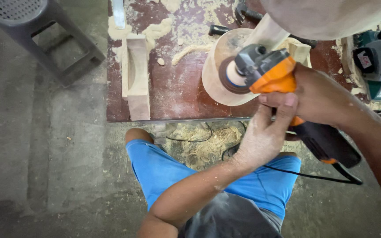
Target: The person uses an angle grinder with a sanding disc to smooth the surface of a wooden lamp base. They hold the tool with both hands and move it around the curved base, generating wood dust.
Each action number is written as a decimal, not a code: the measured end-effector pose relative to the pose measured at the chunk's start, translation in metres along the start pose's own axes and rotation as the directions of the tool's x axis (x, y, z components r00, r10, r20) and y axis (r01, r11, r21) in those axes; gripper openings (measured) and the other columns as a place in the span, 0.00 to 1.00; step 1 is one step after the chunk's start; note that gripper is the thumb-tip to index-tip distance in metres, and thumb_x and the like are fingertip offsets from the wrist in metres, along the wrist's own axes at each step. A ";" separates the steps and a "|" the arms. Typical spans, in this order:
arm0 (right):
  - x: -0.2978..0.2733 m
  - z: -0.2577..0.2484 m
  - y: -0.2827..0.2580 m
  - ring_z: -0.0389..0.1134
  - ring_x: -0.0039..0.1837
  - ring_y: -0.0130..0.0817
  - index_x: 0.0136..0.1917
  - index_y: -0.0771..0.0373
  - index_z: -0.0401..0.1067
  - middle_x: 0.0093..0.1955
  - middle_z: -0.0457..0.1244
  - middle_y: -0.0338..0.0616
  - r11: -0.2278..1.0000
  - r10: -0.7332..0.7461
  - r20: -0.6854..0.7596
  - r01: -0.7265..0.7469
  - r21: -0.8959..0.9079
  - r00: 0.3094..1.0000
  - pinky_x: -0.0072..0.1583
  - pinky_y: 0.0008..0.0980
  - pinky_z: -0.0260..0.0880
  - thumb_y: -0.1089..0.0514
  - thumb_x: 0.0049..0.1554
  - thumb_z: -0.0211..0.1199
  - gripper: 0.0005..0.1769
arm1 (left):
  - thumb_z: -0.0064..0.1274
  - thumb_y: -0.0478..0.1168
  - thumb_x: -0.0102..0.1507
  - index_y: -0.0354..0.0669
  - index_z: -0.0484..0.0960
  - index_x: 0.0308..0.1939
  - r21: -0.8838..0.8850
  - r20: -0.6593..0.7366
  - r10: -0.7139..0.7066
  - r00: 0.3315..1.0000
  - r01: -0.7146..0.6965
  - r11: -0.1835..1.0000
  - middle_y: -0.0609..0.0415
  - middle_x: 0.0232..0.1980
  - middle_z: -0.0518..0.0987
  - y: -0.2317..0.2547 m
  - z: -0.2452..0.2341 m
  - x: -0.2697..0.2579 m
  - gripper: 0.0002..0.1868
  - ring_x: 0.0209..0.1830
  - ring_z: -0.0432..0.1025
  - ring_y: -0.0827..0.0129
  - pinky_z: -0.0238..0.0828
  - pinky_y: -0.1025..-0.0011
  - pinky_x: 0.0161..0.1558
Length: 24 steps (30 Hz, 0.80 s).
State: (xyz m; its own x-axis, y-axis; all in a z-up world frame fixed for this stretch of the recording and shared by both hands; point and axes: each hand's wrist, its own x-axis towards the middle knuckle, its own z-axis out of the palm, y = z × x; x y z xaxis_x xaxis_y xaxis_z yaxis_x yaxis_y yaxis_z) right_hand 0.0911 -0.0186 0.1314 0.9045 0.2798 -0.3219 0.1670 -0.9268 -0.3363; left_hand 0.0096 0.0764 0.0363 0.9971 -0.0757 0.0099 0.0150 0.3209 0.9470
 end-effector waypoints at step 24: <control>-0.011 -0.014 0.090 0.75 0.44 0.44 0.61 0.63 0.77 0.45 0.71 0.54 0.949 0.290 0.069 -0.278 -0.149 0.954 0.48 0.42 0.76 0.43 0.58 0.70 0.26 | 0.48 0.58 0.70 0.19 0.60 0.68 -0.361 0.156 -0.138 0.978 0.186 0.914 0.33 0.53 0.77 -0.037 0.074 0.012 0.41 0.47 0.79 0.58 0.82 0.64 0.36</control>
State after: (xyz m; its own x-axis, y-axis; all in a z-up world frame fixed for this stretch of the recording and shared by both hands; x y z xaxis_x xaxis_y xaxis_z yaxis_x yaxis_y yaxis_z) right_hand 0.1015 -0.1088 0.1175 0.8845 0.0156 -0.4663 -0.0343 -0.9946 -0.0983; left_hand 0.0156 -0.0063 0.0254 0.9615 -0.2656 -0.0705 0.2263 0.6196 0.7516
